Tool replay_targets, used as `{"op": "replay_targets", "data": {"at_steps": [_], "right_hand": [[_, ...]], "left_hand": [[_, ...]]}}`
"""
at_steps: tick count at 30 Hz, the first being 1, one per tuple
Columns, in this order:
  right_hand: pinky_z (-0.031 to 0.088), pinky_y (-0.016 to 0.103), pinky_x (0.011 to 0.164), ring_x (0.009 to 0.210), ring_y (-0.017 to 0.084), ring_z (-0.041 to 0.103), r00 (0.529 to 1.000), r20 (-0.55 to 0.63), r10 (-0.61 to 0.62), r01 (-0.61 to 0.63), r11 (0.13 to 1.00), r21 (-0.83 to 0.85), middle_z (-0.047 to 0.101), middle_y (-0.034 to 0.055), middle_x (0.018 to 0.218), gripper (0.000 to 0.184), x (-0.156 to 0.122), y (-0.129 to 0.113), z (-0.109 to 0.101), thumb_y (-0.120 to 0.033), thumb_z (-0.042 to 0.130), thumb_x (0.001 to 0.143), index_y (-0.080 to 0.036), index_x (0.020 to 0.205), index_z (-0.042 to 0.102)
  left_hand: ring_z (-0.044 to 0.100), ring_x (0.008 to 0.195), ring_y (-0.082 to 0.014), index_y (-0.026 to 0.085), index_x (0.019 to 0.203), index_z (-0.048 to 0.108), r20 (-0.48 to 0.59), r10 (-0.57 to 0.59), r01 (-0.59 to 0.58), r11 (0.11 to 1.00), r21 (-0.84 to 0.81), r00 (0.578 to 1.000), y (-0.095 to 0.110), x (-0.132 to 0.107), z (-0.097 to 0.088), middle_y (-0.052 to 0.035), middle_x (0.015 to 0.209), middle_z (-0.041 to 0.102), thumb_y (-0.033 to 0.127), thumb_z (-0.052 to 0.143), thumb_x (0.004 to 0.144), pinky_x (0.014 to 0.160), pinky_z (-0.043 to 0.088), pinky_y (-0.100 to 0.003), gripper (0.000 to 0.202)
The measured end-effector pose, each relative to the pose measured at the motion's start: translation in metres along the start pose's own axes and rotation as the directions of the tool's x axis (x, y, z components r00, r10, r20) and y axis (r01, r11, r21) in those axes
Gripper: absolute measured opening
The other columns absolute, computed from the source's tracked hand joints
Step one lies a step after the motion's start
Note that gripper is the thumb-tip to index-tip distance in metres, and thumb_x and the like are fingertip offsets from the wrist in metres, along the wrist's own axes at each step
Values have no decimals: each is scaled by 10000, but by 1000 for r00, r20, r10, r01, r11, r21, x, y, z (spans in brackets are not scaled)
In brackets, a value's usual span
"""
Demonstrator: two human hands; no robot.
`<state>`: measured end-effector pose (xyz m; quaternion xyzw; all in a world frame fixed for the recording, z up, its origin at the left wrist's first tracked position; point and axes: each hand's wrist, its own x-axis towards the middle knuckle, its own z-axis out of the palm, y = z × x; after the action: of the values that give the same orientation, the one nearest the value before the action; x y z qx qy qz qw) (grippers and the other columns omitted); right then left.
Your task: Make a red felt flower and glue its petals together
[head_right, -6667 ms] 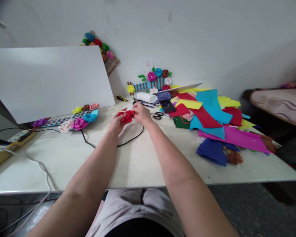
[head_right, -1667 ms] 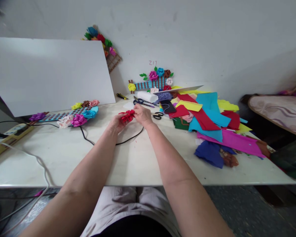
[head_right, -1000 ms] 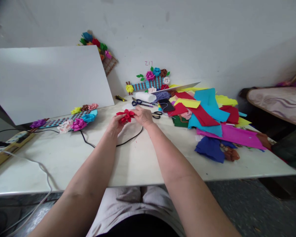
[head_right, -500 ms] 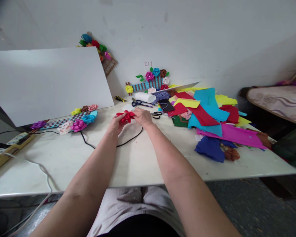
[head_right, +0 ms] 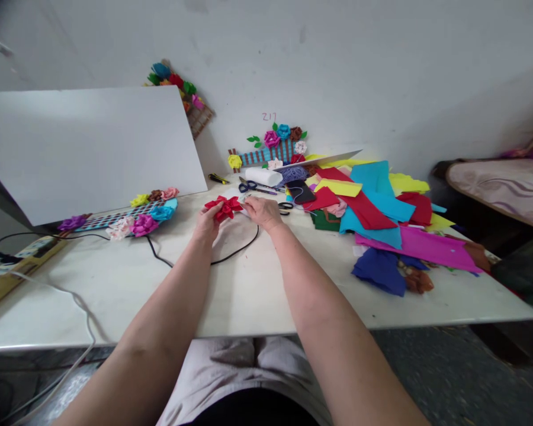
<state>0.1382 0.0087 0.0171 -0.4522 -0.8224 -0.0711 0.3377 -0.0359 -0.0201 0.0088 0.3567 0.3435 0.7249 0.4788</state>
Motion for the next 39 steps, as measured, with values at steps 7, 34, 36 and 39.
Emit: {"op": "replay_targets", "data": {"at_steps": [7,34,36,39], "right_hand": [[375,284,659,844,207,642,981,65,185,-182,982,-52,733,54,965,264,-3,18,-3,-376,485,915,-230,960,701],[414,342,931,1110,255,549,948,212,236,-195,961,-195,648,130,1171,394,-2,1,10,-355,384,957,-167,1203,627],[409,352,941,1128,266,539,950,244,197,-157,972,-177,631,138,1206,407,-1,-6,15,-361,392,956,-164,1257,582],[410,368,950,1154,283,521,940,286,187,-143,975,-169,610,165,1231,427,1,-13,22,-348,409,953,-129,1296,538]], "left_hand": [[689,772,-193,157,762,661,-84,52,-56,998,-42,995,-1,3,-6,-37,735,700,267,768,602,720,549,-304,221],[615,617,-134,134,751,672,-63,99,-92,990,105,993,-8,2,0,-13,659,640,381,866,466,582,451,-231,424],[602,605,-129,141,744,667,-61,106,-99,989,113,993,-8,2,1,-6,646,633,399,862,464,577,448,-231,428],[580,586,-120,146,738,659,-64,112,-104,987,123,992,-8,1,2,1,636,627,423,860,457,573,445,-234,443]]}}
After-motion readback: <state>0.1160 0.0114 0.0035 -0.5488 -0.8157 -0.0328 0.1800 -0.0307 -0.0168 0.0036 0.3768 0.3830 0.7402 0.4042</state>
